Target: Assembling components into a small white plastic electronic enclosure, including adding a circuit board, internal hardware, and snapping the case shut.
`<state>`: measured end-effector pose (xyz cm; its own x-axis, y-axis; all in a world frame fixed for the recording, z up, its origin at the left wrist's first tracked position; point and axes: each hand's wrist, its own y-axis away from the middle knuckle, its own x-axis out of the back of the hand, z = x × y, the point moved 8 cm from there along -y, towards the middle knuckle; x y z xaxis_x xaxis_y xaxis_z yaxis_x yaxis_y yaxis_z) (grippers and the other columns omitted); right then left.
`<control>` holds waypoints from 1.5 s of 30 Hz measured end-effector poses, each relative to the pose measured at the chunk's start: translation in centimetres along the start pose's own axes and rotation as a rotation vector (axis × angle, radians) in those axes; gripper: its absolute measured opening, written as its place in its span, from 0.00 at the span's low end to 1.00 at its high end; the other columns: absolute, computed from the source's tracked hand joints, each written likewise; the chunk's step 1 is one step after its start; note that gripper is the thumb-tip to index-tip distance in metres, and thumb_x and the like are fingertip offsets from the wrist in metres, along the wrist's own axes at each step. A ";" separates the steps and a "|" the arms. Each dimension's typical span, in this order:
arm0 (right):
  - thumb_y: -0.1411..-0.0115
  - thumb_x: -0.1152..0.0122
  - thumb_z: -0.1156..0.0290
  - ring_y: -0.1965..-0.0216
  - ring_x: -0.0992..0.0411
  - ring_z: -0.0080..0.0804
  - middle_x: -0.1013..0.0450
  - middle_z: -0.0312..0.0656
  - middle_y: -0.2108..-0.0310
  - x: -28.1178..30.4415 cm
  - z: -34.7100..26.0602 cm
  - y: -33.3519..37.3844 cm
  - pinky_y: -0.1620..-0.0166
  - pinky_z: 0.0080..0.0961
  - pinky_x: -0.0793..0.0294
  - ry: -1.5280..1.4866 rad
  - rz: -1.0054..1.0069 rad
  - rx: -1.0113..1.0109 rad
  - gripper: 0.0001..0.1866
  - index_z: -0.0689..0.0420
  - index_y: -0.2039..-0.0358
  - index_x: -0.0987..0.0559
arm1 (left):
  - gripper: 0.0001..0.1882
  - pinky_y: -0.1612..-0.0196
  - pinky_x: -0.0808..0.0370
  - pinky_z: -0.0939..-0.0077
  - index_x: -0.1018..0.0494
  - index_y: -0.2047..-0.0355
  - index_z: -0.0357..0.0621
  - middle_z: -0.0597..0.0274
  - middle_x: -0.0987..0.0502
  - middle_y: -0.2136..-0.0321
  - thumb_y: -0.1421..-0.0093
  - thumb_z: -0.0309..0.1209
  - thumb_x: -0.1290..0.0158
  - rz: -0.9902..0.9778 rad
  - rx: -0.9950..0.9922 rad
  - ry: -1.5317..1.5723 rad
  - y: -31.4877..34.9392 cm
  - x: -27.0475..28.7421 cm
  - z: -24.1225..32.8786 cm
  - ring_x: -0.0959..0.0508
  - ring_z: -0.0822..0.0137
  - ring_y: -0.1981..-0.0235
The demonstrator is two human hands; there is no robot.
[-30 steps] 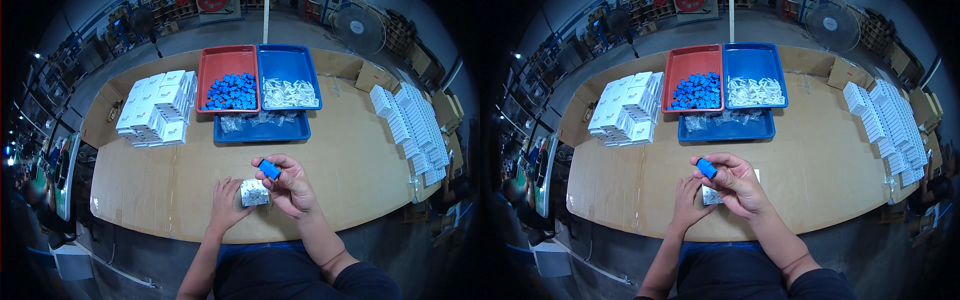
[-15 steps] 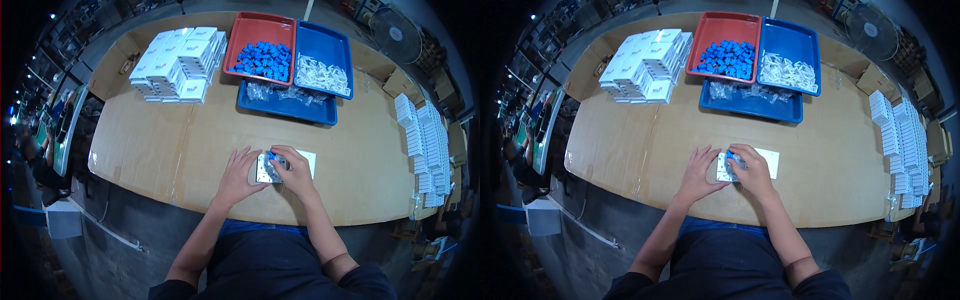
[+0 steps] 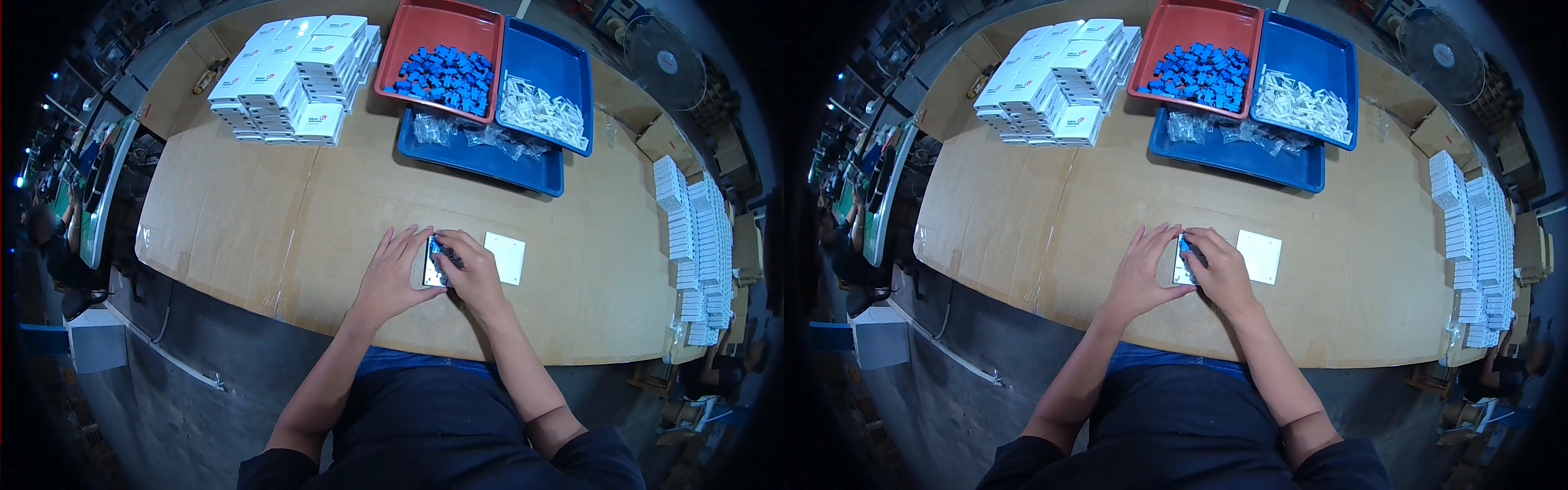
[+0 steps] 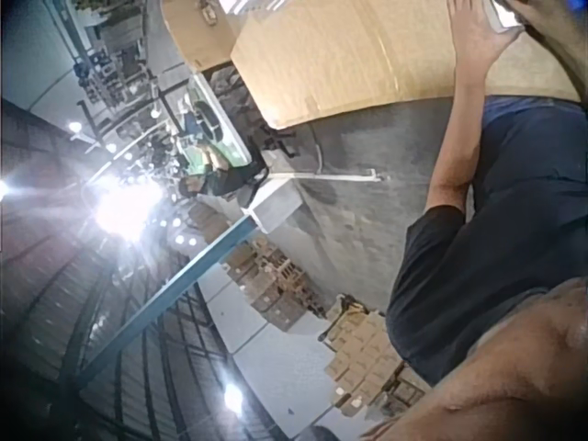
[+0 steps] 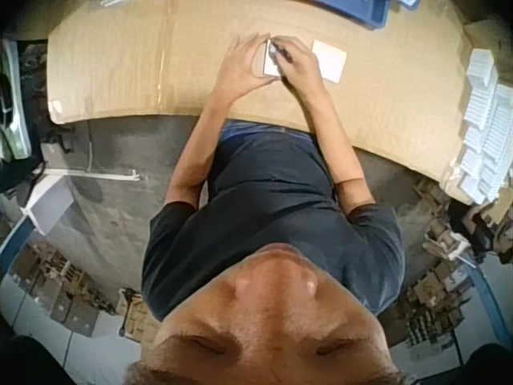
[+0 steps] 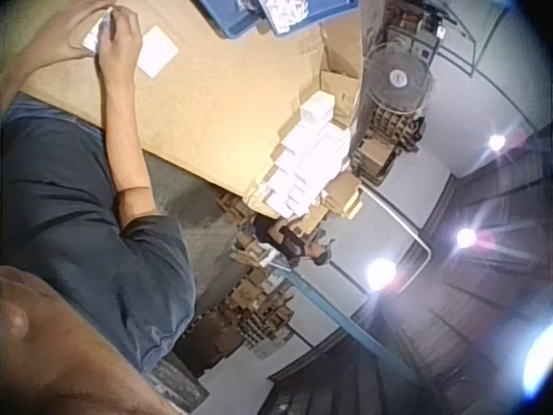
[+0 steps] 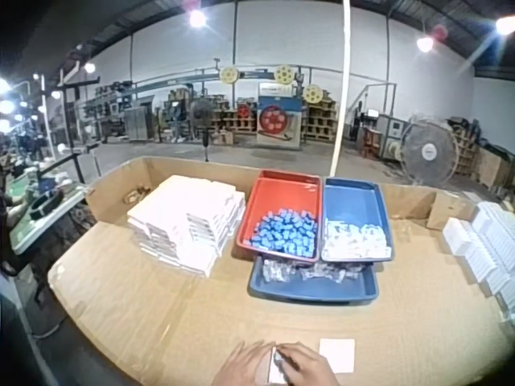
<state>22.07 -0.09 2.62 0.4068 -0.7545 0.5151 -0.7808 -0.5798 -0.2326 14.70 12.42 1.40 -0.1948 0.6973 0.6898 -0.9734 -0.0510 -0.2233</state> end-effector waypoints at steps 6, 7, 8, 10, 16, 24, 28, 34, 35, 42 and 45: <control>0.40 0.33 0.77 0.54 0.19 0.49 0.19 0.48 0.52 0.1 0.0 -0.2 0.51 0.35 0.19 0.024 0.018 0.042 0.12 0.65 0.56 0.17 | 0.51 0.25 0.48 0.43 0.36 0.32 0.44 0.53 0.29 0.36 0.54 0.45 0.26 0.004 -0.001 0.001 -0.1 0.1 0.1 0.34 0.50 0.30; 0.40 0.33 0.77 0.54 0.19 0.49 0.19 0.48 0.52 0.1 -0.1 -0.2 0.51 0.35 0.19 0.024 0.017 0.041 0.12 0.65 0.56 0.17 | 0.51 0.25 0.48 0.43 0.36 0.32 0.44 0.53 0.29 0.36 0.54 0.45 0.26 0.003 0.001 0.002 -0.1 0.1 0.1 0.34 0.50 0.30; 0.40 0.33 0.77 0.54 0.19 0.49 0.19 0.48 0.52 0.1 0.0 -0.3 0.48 0.36 0.19 0.009 0.011 0.020 0.12 0.65 0.56 0.17 | 0.51 0.25 0.48 0.43 0.36 0.32 0.44 0.53 0.29 0.36 0.53 0.45 0.26 0.003 0.005 0.002 -0.1 0.1 0.0 0.34 0.51 0.30; 0.40 0.32 0.77 0.54 0.19 0.49 0.19 0.48 0.53 -0.1 0.5 -0.3 0.45 0.37 0.20 -0.006 0.004 -0.004 0.12 0.64 0.56 0.16 | 0.50 0.25 0.48 0.43 0.36 0.32 0.44 0.53 0.29 0.35 0.53 0.45 0.26 0.002 0.010 0.003 -0.1 0.0 -0.1 0.34 0.51 0.30; 0.41 0.31 0.74 0.50 0.19 0.48 0.18 0.48 0.52 -0.1 0.5 -0.3 0.33 0.46 0.29 0.101 -0.020 0.049 0.13 0.63 0.56 0.15 | 0.49 0.25 0.47 0.43 0.35 0.33 0.44 0.54 0.29 0.35 0.53 0.46 0.26 0.000 0.008 -0.005 -0.1 -0.1 -0.2 0.34 0.51 0.30; 0.40 0.32 0.67 0.41 0.24 0.41 0.18 0.39 0.50 -0.4 -0.9 -0.7 0.31 0.53 0.36 0.472 -0.073 0.079 0.13 0.55 0.56 0.12 | 0.50 0.25 0.47 0.44 0.35 0.33 0.45 0.55 0.29 0.35 0.54 0.44 0.27 0.000 0.005 0.000 -0.2 0.0 -0.3 0.34 0.51 0.30; 0.39 0.33 0.65 0.38 0.27 0.39 0.19 0.38 0.48 -1.0 -1.5 0.0 0.31 0.56 0.38 0.622 -0.118 0.144 0.14 0.55 0.55 0.12 | 0.50 0.25 0.47 0.45 0.35 0.32 0.45 0.54 0.29 0.35 0.54 0.43 0.27 -0.007 0.008 0.009 -0.2 -0.1 -0.3 0.35 0.52 0.30; 0.38 0.35 0.66 0.35 0.31 0.39 0.23 0.39 0.44 -1.0 -2.1 0.2 0.31 0.63 0.41 0.678 -0.177 0.184 0.16 0.56 0.51 0.13 | 0.50 0.25 0.47 0.45 0.36 0.32 0.46 0.53 0.30 0.35 0.55 0.41 0.27 -0.011 0.008 0.008 0.0 0.0 -0.4 0.35 0.53 0.30; 0.38 0.35 0.66 0.34 0.31 0.40 0.23 0.40 0.44 -0.9 -2.0 0.0 0.30 0.64 0.43 0.665 -0.187 0.176 0.16 0.56 0.51 0.13 | 0.50 0.25 0.47 0.45 0.36 0.32 0.46 0.53 0.30 0.35 0.55 0.41 0.27 -0.008 0.008 0.011 -0.1 0.1 -0.4 0.35 0.53 0.30; 0.38 0.36 0.67 0.34 0.32 0.43 0.23 0.45 0.43 1.0 -0.6 -0.9 0.27 0.61 0.48 0.447 -0.192 0.060 0.15 0.52 0.52 0.13 | 0.51 0.26 0.45 0.45 0.35 0.32 0.46 0.53 0.29 0.37 0.56 0.43 0.26 0.035 -0.005 0.011 0.2 0.2 -0.1 0.34 0.50 0.32; 0.40 0.33 0.70 0.36 0.30 0.45 0.23 0.45 0.44 3.8 0.6 -0.2 0.26 0.55 0.47 0.171 -0.063 0.008 0.10 0.54 0.59 0.12 | 0.51 0.28 0.42 0.47 0.34 0.34 0.45 0.52 0.29 0.42 0.57 0.43 0.25 0.080 0.013 0.054 0.4 0.5 0.0 0.31 0.47 0.37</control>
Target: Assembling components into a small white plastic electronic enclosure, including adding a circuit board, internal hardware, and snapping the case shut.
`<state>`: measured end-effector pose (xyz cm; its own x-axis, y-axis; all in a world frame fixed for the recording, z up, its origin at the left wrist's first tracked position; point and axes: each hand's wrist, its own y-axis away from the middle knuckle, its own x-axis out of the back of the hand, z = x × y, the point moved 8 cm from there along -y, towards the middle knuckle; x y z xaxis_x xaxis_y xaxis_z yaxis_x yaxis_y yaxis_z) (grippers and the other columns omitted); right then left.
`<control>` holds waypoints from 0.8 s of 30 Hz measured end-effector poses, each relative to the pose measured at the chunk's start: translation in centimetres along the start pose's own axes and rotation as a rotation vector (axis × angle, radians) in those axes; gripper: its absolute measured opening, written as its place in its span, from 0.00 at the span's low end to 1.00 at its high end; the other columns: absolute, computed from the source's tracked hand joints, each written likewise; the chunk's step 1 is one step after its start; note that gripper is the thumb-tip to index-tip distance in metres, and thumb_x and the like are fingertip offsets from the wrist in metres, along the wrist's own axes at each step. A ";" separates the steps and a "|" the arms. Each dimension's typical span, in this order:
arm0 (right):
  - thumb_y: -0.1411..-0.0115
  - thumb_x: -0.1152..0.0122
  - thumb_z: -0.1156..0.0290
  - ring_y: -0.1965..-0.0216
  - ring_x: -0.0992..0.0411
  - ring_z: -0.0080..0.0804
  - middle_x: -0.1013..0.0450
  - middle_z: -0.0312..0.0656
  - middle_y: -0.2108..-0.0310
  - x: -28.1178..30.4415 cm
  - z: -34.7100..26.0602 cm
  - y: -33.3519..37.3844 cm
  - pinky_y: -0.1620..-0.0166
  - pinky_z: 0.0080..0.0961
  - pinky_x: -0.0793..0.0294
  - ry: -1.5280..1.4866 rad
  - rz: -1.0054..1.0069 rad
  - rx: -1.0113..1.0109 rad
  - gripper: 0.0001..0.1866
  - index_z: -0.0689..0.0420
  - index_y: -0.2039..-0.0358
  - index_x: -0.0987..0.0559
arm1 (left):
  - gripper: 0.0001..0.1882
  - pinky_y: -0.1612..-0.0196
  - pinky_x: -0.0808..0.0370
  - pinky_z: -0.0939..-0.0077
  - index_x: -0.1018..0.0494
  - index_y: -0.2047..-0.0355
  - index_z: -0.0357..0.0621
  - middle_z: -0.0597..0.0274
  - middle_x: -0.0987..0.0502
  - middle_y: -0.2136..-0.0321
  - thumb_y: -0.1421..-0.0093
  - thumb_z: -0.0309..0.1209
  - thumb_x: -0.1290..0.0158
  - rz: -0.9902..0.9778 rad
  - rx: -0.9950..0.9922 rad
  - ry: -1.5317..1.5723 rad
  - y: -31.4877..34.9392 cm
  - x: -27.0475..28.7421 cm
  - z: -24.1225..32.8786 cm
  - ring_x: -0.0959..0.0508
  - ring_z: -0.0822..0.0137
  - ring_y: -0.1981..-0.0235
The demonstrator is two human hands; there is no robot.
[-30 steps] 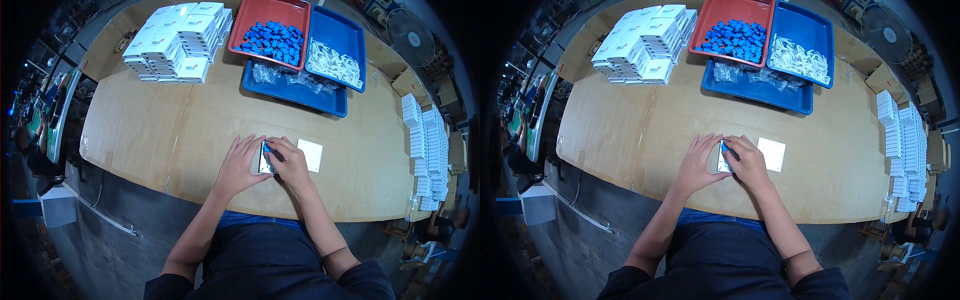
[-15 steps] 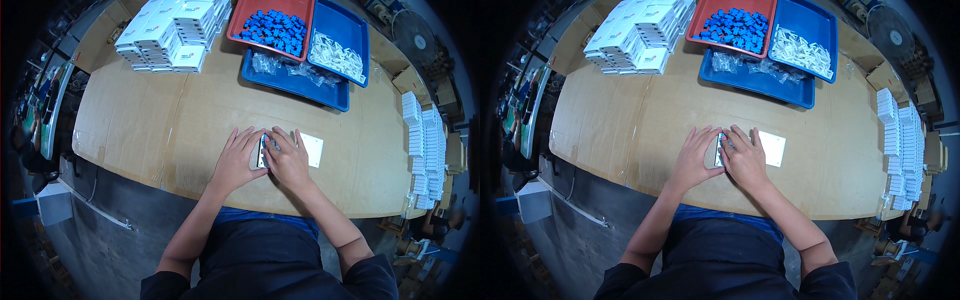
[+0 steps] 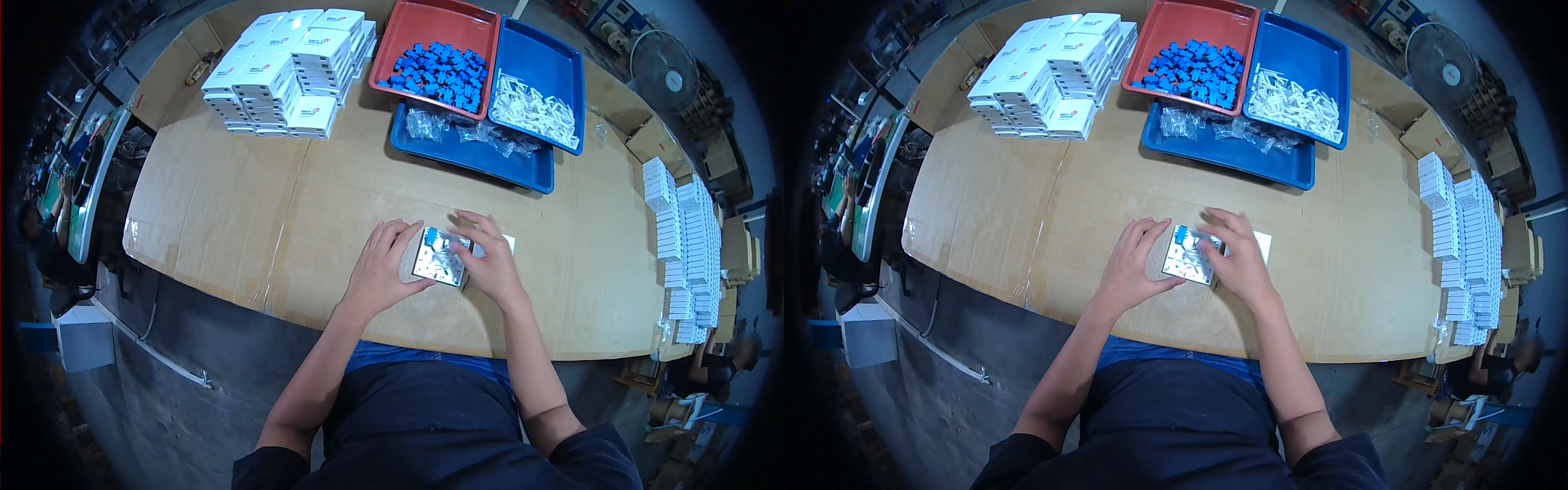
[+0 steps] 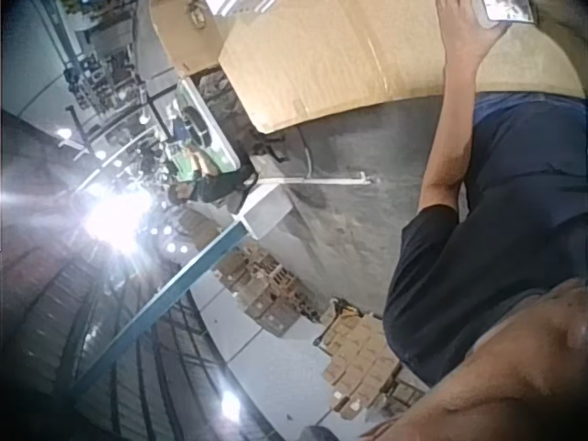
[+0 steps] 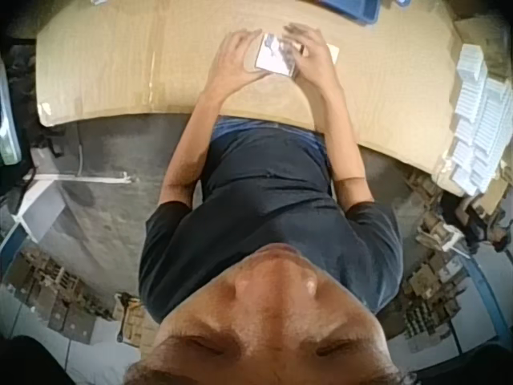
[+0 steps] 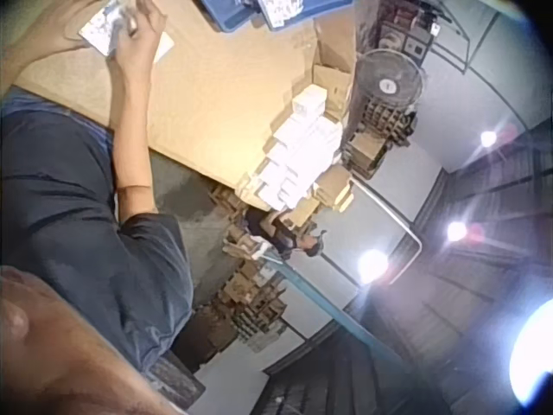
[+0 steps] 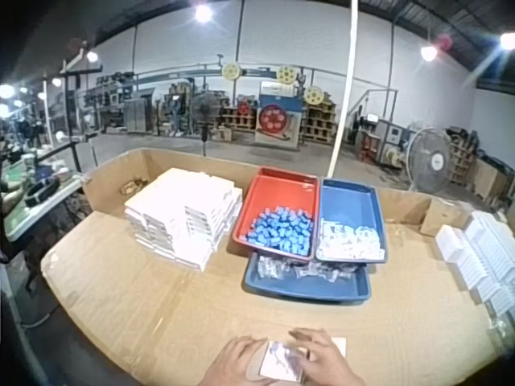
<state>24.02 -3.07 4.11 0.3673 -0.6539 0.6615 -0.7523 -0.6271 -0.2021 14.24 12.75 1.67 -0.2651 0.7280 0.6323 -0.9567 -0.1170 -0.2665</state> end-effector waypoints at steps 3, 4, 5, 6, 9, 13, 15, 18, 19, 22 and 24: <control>0.44 0.28 0.70 0.46 0.23 0.44 0.19 0.42 0.51 3.5 1.4 2.2 0.28 0.54 0.43 -0.017 0.178 -0.063 0.06 0.58 0.69 0.14 | 0.51 0.31 0.40 0.43 0.33 0.35 0.44 0.52 0.30 0.46 0.57 0.47 0.25 0.001 -0.046 -0.050 0.3 0.2 0.4 0.30 0.48 0.41; 0.44 0.28 0.70 0.46 0.23 0.44 0.19 0.42 0.51 4.1 1.5 2.8 0.28 0.54 0.43 -0.018 0.183 -0.062 0.06 0.58 0.69 0.14 | 0.51 0.31 0.40 0.43 0.33 0.35 0.44 0.52 0.30 0.46 0.57 0.47 0.25 0.000 -0.051 -0.053 0.5 0.2 0.6 0.30 0.48 0.41; 0.44 0.27 0.70 0.47 0.23 0.44 0.19 0.42 0.51 4.8 1.6 3.6 0.29 0.54 0.42 0.070 0.194 -0.072 0.06 0.59 0.70 0.14 | 0.51 0.32 0.40 0.41 0.33 0.35 0.44 0.52 0.30 0.46 0.56 0.50 0.26 0.036 -0.043 -0.129 0.7 0.4 1.2 0.30 0.49 0.41; 0.45 0.26 0.70 0.48 0.23 0.44 0.19 0.42 0.52 5.6 1.9 4.4 0.29 0.55 0.40 0.160 0.204 -0.084 0.07 0.59 0.71 0.15 | 0.51 0.32 0.40 0.39 0.33 0.35 0.44 0.52 0.30 0.46 0.55 0.52 0.26 0.072 -0.034 -0.205 1.0 0.5 1.7 0.30 0.50 0.42; 0.46 0.24 0.68 0.42 0.26 0.46 0.22 0.45 0.45 6.5 3.1 5.7 0.30 0.45 0.36 0.146 0.152 -0.132 0.12 0.59 0.64 0.15 | 0.51 0.32 0.43 0.36 0.34 0.35 0.44 0.52 0.30 0.48 0.54 0.54 0.27 0.124 0.092 -0.242 1.7 -0.9 2.4 0.30 0.50 0.42; 0.48 0.23 0.67 0.35 0.33 0.47 0.29 0.47 0.36 6.1 3.6 6.0 0.32 0.37 0.32 0.157 0.028 -0.055 0.25 0.56 0.48 0.17 | 0.53 0.30 0.45 0.38 0.36 0.34 0.43 0.50 0.32 0.49 0.55 0.53 0.27 0.115 0.178 -0.275 2.3 -2.6 3.9 0.32 0.48 0.43; 0.48 0.22 0.68 0.34 0.34 0.47 0.30 0.47 0.35 6.0 4.8 6.1 0.31 0.38 0.34 0.121 -0.018 -0.101 0.28 0.55 0.46 0.18 | 0.55 0.30 0.47 0.37 0.38 0.33 0.42 0.48 0.33 0.50 0.56 0.53 0.27 0.158 0.164 -0.301 2.4 -3.1 3.9 0.32 0.46 0.43; 0.49 0.22 0.70 0.33 0.35 0.46 0.32 0.47 0.34 5.8 5.2 6.0 0.31 0.38 0.34 0.069 -0.076 -0.166 0.30 0.55 0.44 0.19 | 0.55 0.31 0.47 0.35 0.40 0.32 0.41 0.48 0.33 0.49 0.56 0.51 0.27 0.157 0.168 -0.323 2.5 -3.6 3.8 0.32 0.46 0.43; 0.49 0.23 0.71 0.33 0.35 0.46 0.32 0.46 0.34 5.8 5.2 5.9 0.32 0.38 0.33 0.053 -0.089 -0.185 0.28 0.55 0.45 0.18 | 0.55 0.31 0.47 0.35 0.40 0.32 0.41 0.48 0.33 0.49 0.56 0.51 0.27 0.157 0.167 -0.327 2.5 -3.7 3.7 0.32 0.46 0.43; 0.47 0.26 0.73 0.34 0.35 0.45 0.35 0.46 0.33 5.8 4.7 5.5 0.34 0.37 0.32 0.033 -0.135 -0.159 0.26 0.54 0.45 0.18 | 0.55 0.31 0.47 0.34 0.41 0.31 0.41 0.47 0.34 0.49 0.55 0.48 0.28 0.155 0.158 -0.332 2.7 -3.6 3.9 0.32 0.46 0.42; 0.45 0.26 0.71 0.38 0.32 0.44 0.31 0.46 0.36 6.3 4.4 5.5 0.40 0.36 0.28 0.073 -0.111 -0.116 0.23 0.55 0.48 0.17 | 0.53 0.31 0.48 0.31 0.43 0.30 0.40 0.45 0.34 0.47 0.53 0.43 0.29 0.161 0.134 -0.271 2.6 -3.2 4.3 0.33 0.44 0.42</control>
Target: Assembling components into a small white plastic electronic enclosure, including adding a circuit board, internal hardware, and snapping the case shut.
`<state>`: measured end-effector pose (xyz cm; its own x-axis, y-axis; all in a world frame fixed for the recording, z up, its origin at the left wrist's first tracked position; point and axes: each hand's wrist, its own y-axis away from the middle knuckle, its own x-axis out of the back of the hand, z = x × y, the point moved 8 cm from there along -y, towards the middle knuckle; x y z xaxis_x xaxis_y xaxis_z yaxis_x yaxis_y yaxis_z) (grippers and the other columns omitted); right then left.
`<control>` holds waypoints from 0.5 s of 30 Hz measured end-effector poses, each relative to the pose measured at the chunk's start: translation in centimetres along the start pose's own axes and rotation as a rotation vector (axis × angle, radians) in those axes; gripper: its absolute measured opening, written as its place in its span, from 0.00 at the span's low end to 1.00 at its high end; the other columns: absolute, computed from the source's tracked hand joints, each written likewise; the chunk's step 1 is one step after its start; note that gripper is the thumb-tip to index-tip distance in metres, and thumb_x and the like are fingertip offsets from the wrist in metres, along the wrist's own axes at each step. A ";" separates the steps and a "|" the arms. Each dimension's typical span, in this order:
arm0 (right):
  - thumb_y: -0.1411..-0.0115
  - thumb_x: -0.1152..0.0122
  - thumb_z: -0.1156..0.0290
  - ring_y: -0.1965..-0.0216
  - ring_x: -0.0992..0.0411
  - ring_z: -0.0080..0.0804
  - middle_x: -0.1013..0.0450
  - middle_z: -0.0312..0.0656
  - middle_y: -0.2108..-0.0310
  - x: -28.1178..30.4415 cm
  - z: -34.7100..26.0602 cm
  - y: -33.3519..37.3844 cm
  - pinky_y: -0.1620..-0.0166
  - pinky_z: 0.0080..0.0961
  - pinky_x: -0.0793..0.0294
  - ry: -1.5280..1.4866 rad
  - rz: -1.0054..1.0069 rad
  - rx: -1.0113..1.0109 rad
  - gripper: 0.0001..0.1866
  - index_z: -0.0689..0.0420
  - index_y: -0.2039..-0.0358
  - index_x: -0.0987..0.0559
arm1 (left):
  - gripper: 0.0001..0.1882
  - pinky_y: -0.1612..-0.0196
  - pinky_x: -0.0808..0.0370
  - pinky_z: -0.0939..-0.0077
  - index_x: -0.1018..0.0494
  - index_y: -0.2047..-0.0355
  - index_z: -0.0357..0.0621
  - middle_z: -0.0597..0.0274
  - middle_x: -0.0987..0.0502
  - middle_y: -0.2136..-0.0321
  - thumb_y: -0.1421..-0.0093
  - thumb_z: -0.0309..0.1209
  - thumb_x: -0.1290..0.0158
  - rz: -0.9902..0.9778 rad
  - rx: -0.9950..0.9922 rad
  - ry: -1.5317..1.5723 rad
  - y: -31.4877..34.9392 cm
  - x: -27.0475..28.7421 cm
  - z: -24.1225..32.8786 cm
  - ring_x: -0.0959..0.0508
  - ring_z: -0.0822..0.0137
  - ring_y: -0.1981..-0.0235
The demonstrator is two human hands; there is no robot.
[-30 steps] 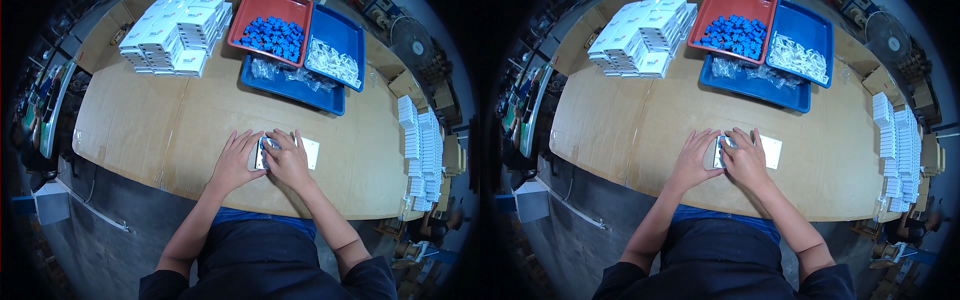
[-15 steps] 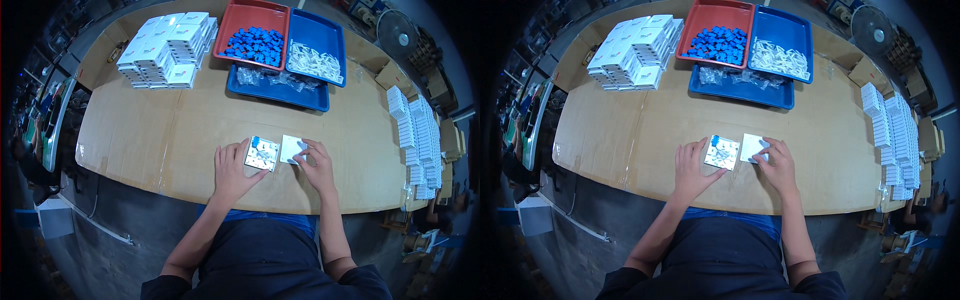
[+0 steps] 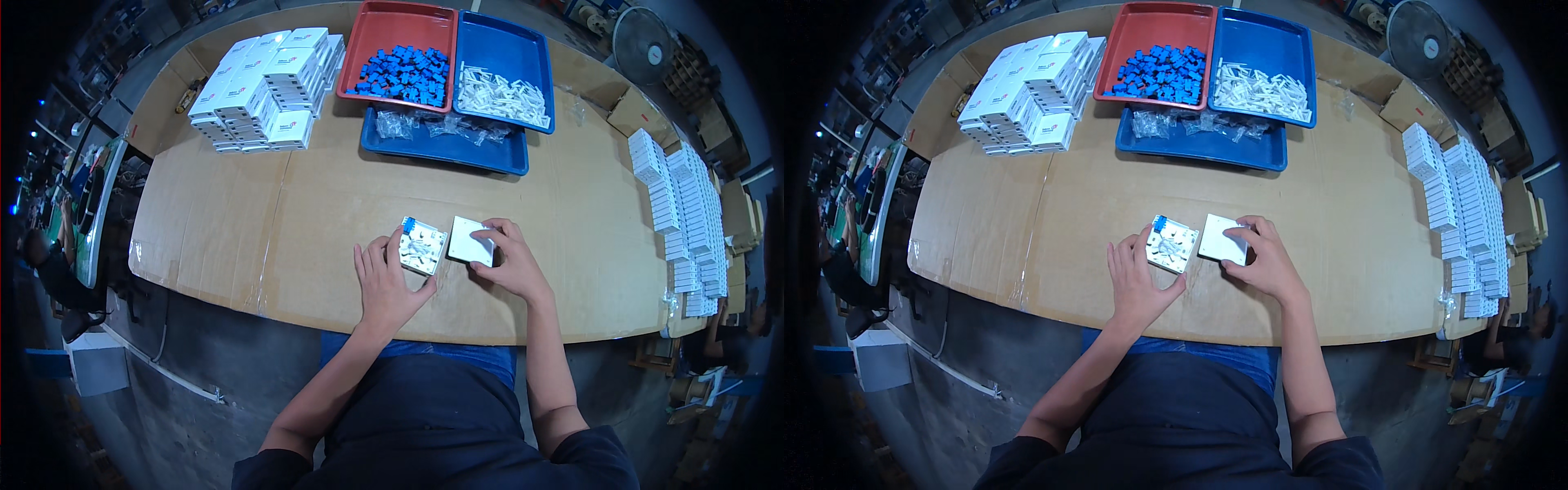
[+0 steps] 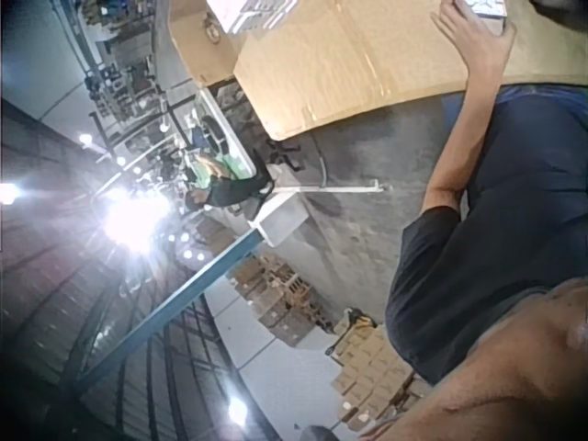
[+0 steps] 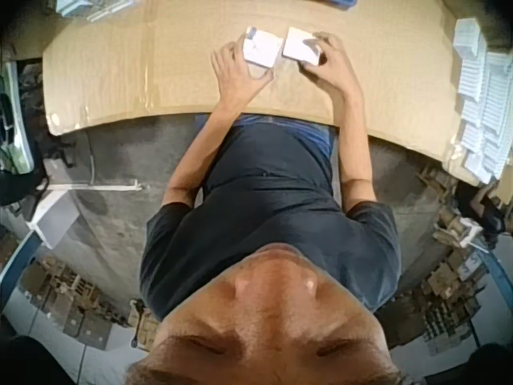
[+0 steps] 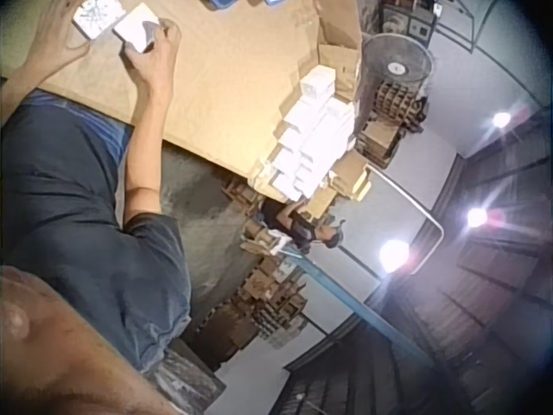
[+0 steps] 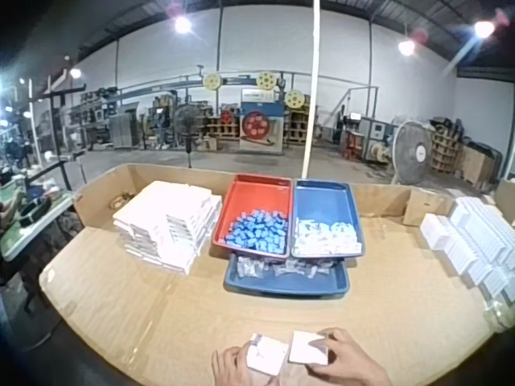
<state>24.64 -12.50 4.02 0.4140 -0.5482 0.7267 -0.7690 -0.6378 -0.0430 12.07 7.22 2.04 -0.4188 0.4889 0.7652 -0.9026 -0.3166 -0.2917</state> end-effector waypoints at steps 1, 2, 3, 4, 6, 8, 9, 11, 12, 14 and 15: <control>0.44 0.27 0.70 0.42 0.28 0.43 0.27 0.45 0.40 0.3 -0.2 0.0 0.46 0.34 0.25 0.043 0.024 0.041 0.20 0.56 0.50 0.16 | 0.53 0.31 0.48 0.31 0.43 0.30 0.40 0.45 0.34 0.47 0.53 0.43 0.29 -0.003 -0.005 0.000 -0.1 0.2 0.1 0.33 0.44 0.42; 0.44 0.27 0.70 0.42 0.28 0.43 0.27 0.45 0.40 0.5 0.0 0.0 0.46 0.34 0.25 0.042 0.028 0.037 0.20 0.56 0.50 0.16 | 0.52 0.31 0.47 0.35 0.43 0.30 0.39 0.45 0.35 0.45 0.52 0.41 0.31 0.025 -0.016 0.076 -0.3 0.8 0.2 0.33 0.44 0.41; 0.41 0.29 0.68 0.47 0.26 0.41 0.23 0.46 0.47 0.6 0.4 -0.1 0.47 0.33 0.24 -0.081 0.034 0.022 0.16 0.58 0.53 0.16 | 0.51 0.30 0.46 0.38 0.44 0.30 0.39 0.44 0.35 0.44 0.50 0.39 0.32 0.053 -0.028 0.153 -0.3 1.2 0.2 0.33 0.44 0.40; 0.38 0.31 0.66 0.52 0.23 0.40 0.20 0.47 0.54 0.8 0.8 -0.1 0.48 0.32 0.24 -0.203 0.042 0.006 0.14 0.61 0.56 0.16 | 0.51 0.30 0.46 0.38 0.44 0.30 0.39 0.44 0.35 0.44 0.50 0.39 0.32 0.048 -0.033 0.155 -0.4 1.1 0.0 0.33 0.44 0.40; 0.35 0.33 0.64 0.57 0.22 0.38 0.19 0.47 0.59 0.9 1.5 -0.1 0.50 0.31 0.24 -0.269 0.101 -0.079 0.14 0.63 0.58 0.16 | 0.50 0.30 0.41 0.47 0.47 0.29 0.36 0.43 0.36 0.43 0.45 0.43 0.36 0.136 0.013 0.563 -0.1 1.1 -1.5 0.34 0.47 0.38; 0.31 0.36 0.63 0.61 0.21 0.36 0.18 0.47 0.64 1.1 2.6 -0.2 0.53 0.30 0.24 -0.333 0.165 -0.168 0.15 0.65 0.60 0.16 | 0.47 0.32 0.38 0.57 0.48 0.28 0.35 0.42 0.36 0.41 0.40 0.43 0.39 0.151 0.042 0.713 -0.1 0.5 -1.7 0.35 0.50 0.36; 0.29 0.39 0.61 0.62 0.21 0.34 0.18 0.47 0.64 1.1 3.6 -0.3 0.55 0.30 0.24 -0.326 0.183 -0.245 0.17 0.65 0.59 0.17 | 0.43 0.32 0.37 0.58 0.49 0.27 0.37 0.46 0.35 0.41 0.36 0.44 0.45 0.167 0.150 0.939 -0.1 0.5 -2.0 0.32 0.53 0.37; 0.28 0.42 0.59 0.63 0.22 0.36 0.19 0.47 0.65 0.9 5.0 -0.5 0.59 0.32 0.26 -0.316 0.199 -0.387 0.19 0.65 0.59 0.16 | 0.36 0.34 0.33 0.57 0.44 0.29 0.40 0.50 0.31 0.40 0.27 0.52 0.59 0.162 0.434 1.328 0.5 -0.2 -2.2 0.27 0.55 0.40; 0.28 0.42 0.59 0.63 0.22 0.36 0.19 0.47 0.65 0.7 5.2 -0.5 0.59 0.32 0.26 -0.317 0.198 -0.388 0.19 0.65 0.59 0.16 | 0.36 0.34 0.33 0.57 0.44 0.29 0.40 0.50 0.31 0.40 0.27 0.52 0.59 0.162 0.435 1.327 0.2 0.0 -2.1 0.27 0.55 0.40; 0.31 0.39 0.60 0.57 0.23 0.42 0.20 0.50 0.59 1.3 4.7 -0.8 0.53 0.35 0.25 -0.047 0.297 -0.280 0.18 0.64 0.55 0.17 | 0.37 0.38 0.29 0.54 0.36 0.33 0.41 0.51 0.27 0.40 0.26 0.58 0.64 0.021 0.671 1.848 0.2 -2.0 -1.9 0.25 0.52 0.42; 0.31 0.39 0.60 0.57 0.23 0.42 0.20 0.50 0.59 1.0 4.6 -0.8 0.53 0.35 0.25 -0.048 0.293 -0.278 0.18 0.64 0.55 0.17 | 0.39 0.42 0.27 0.54 0.32 0.36 0.42 0.50 0.25 0.41 0.28 0.63 0.65 -0.083 0.791 1.950 0.8 -2.9 -1.8 0.23 0.52 0.46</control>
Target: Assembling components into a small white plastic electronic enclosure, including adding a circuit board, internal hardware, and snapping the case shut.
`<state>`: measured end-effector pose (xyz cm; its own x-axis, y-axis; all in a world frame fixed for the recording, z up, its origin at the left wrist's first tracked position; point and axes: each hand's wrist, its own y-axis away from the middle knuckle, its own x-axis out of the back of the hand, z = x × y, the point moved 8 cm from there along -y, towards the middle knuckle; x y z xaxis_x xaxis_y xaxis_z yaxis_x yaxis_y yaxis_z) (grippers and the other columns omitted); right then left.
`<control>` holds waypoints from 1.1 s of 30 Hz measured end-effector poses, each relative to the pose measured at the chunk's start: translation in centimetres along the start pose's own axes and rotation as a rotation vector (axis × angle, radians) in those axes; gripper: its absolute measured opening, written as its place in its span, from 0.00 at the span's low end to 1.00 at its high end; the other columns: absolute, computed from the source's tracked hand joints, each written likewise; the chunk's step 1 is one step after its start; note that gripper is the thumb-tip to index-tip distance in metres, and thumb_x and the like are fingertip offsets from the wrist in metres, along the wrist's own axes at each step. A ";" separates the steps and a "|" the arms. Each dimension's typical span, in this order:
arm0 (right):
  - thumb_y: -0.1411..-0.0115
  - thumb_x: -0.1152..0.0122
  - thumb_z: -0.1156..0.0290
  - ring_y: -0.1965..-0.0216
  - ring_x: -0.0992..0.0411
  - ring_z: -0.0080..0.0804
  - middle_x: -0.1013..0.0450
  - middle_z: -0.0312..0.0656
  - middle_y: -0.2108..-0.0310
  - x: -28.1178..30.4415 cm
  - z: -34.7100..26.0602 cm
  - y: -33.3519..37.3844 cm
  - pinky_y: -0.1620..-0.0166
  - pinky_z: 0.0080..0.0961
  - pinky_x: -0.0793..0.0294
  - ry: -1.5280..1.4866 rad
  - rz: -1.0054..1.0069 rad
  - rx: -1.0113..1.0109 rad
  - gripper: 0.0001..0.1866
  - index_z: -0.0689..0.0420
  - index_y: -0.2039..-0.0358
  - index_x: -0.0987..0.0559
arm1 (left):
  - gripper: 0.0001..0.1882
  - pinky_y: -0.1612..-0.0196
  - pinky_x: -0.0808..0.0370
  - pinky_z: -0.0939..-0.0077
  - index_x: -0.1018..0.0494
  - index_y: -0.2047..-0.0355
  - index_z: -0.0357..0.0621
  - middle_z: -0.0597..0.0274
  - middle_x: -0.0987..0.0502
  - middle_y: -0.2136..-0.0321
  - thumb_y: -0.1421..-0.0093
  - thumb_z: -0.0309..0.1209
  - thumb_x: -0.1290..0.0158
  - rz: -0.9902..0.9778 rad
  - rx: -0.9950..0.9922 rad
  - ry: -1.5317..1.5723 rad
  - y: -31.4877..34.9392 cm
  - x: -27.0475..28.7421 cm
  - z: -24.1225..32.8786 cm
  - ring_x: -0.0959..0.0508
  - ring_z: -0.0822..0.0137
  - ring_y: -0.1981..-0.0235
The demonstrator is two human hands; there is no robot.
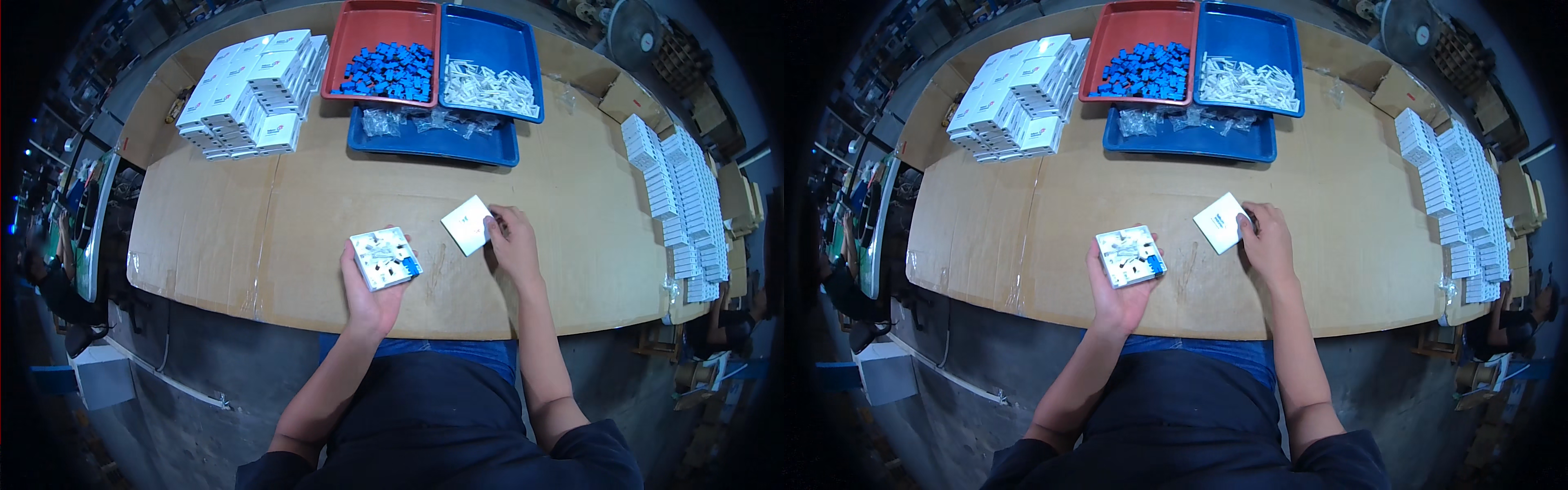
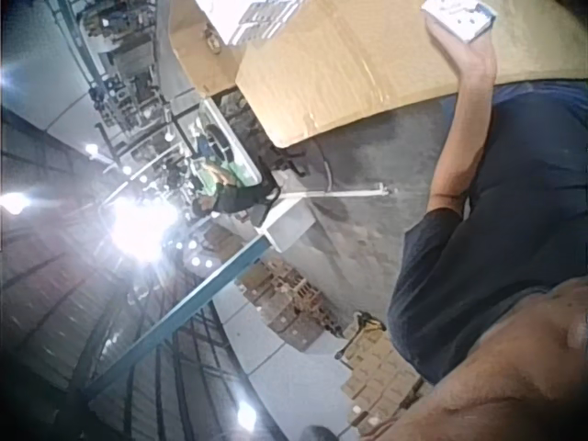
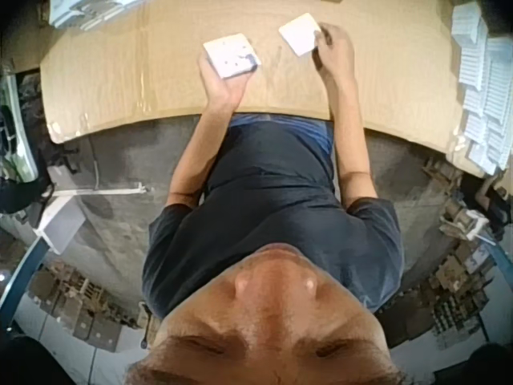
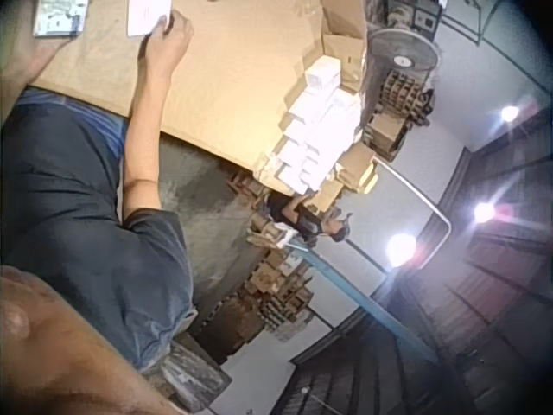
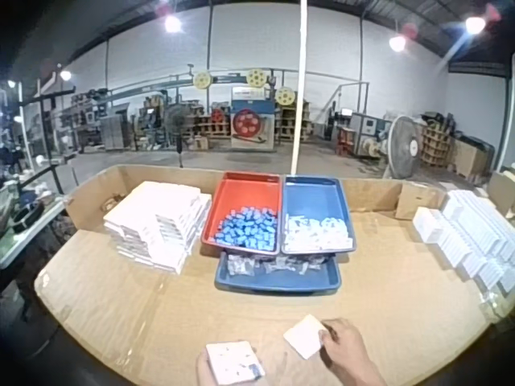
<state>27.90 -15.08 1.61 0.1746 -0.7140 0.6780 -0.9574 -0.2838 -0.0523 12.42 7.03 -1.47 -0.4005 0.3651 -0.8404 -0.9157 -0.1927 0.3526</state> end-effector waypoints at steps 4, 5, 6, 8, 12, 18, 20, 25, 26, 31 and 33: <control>0.39 0.30 0.55 0.45 0.27 0.50 0.25 0.52 0.46 -0.7 -3.1 1.7 0.44 0.41 0.27 0.238 0.149 0.267 0.27 0.61 0.46 0.19 | 0.40 0.44 0.27 0.54 0.33 0.34 0.43 0.49 0.25 0.42 0.29 0.64 0.66 -0.081 0.172 0.176 0.9 -1.2 -0.8 0.22 0.54 0.49; 0.42 0.27 0.54 0.43 0.29 0.51 0.27 0.52 0.43 -1.5 -3.8 2.1 0.41 0.42 0.28 0.327 0.133 0.303 0.31 0.60 0.44 0.21 | 0.41 0.45 0.26 0.54 0.33 0.34 0.43 0.49 0.25 0.42 0.29 0.64 0.66 -0.088 0.171 0.155 0.9 -1.2 -0.8 0.22 0.54 0.49; 0.45 0.25 0.52 0.41 0.30 0.53 0.28 0.53 0.41 -2.0 -4.1 2.4 0.39 0.45 0.29 0.302 0.099 0.287 0.33 0.60 0.44 0.20 | 0.41 0.45 0.26 0.54 0.34 0.33 0.44 0.49 0.24 0.43 0.29 0.65 0.66 -0.095 0.171 0.133 0.9 -1.2 -0.7 0.22 0.54 0.50; 0.45 0.24 0.54 0.40 0.30 0.54 0.29 0.53 0.41 -2.5 -4.6 2.8 0.39 0.45 0.29 0.331 0.094 0.262 0.33 0.60 0.44 0.20 | 0.42 0.46 0.25 0.54 0.34 0.32 0.43 0.48 0.24 0.43 0.29 0.65 0.67 -0.120 0.172 0.123 1.0 -1.4 -0.6 0.22 0.54 0.50; 0.47 0.22 0.59 0.39 0.32 0.55 0.31 0.54 0.38 -2.8 -4.4 2.6 0.38 0.46 0.29 0.287 0.106 0.282 0.34 0.60 0.42 0.22 | 0.45 0.48 0.24 0.55 0.38 0.31 0.39 0.47 0.25 0.43 0.30 0.66 0.67 -0.182 0.170 0.091 1.0 -2.3 -0.4 0.21 0.52 0.51; 0.48 0.23 0.68 0.34 0.34 0.53 0.33 0.55 0.35 -0.4 -8.7 3.5 0.35 0.42 0.31 -0.053 0.071 0.518 0.38 0.59 0.36 0.26 | 0.48 0.48 0.23 0.54 0.40 0.30 0.36 0.44 0.25 0.43 0.31 0.67 0.66 -0.301 0.158 0.067 2.0 -4.0 0.3 0.21 0.51 0.51; 0.48 0.25 0.70 0.34 0.33 0.52 0.32 0.55 0.35 -0.6 -9.0 3.8 0.35 0.42 0.30 -0.082 0.062 0.550 0.39 0.59 0.35 0.28 | 0.47 0.48 0.23 0.54 0.40 0.30 0.36 0.45 0.26 0.42 0.31 0.67 0.66 -0.297 0.149 0.067 2.0 -4.1 0.2 0.21 0.51 0.51; 0.42 0.32 0.68 0.34 0.32 0.50 0.32 0.55 0.36 -1.5 -6.9 4.1 0.34 0.44 0.29 -0.364 0.018 0.364 0.41 0.57 0.29 0.36 | 0.45 0.47 0.23 0.53 0.37 0.32 0.36 0.45 0.25 0.43 0.29 0.65 0.65 -0.193 0.170 0.117 1.6 -3.7 -0.5 0.21 0.50 0.50; 0.39 0.37 0.63 0.35 0.31 0.50 0.32 0.55 0.36 -2.1 -5.9 3.8 0.34 0.46 0.29 -0.829 -0.091 0.175 0.41 0.56 0.27 0.39 | 0.43 0.45 0.24 0.53 0.35 0.33 0.36 0.45 0.24 0.44 0.29 0.64 0.65 -0.115 0.229 0.094 1.5 -2.7 -1.2 0.21 0.50 0.49; 0.29 0.55 0.45 0.40 0.28 0.55 0.32 0.60 0.38 -4.6 -5.9 3.8 0.36 0.54 0.29 -1.759 -0.305 -0.270 0.37 0.51 0.26 0.43 | 0.40 0.39 0.26 0.51 0.31 0.38 0.35 0.45 0.23 0.46 0.27 0.61 0.65 -0.054 0.395 0.115 3.0 -0.2 -3.5 0.22 0.48 0.46; 0.26 0.61 0.40 0.41 0.27 0.55 0.33 0.63 0.38 -5.5 -5.3 3.7 0.37 0.53 0.28 -1.861 -0.360 -0.274 0.36 0.49 0.27 0.41 | 0.41 0.38 0.27 0.50 0.31 0.38 0.35 0.44 0.23 0.46 0.27 0.62 0.65 -0.041 0.423 0.100 3.2 0.0 -4.3 0.22 0.48 0.45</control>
<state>22.20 -8.80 1.64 0.1556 -0.3899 -0.9076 -0.7976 -0.5917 0.1175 9.63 2.51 -2.10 -0.3772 0.2705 -0.8858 -0.8721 0.2183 0.4380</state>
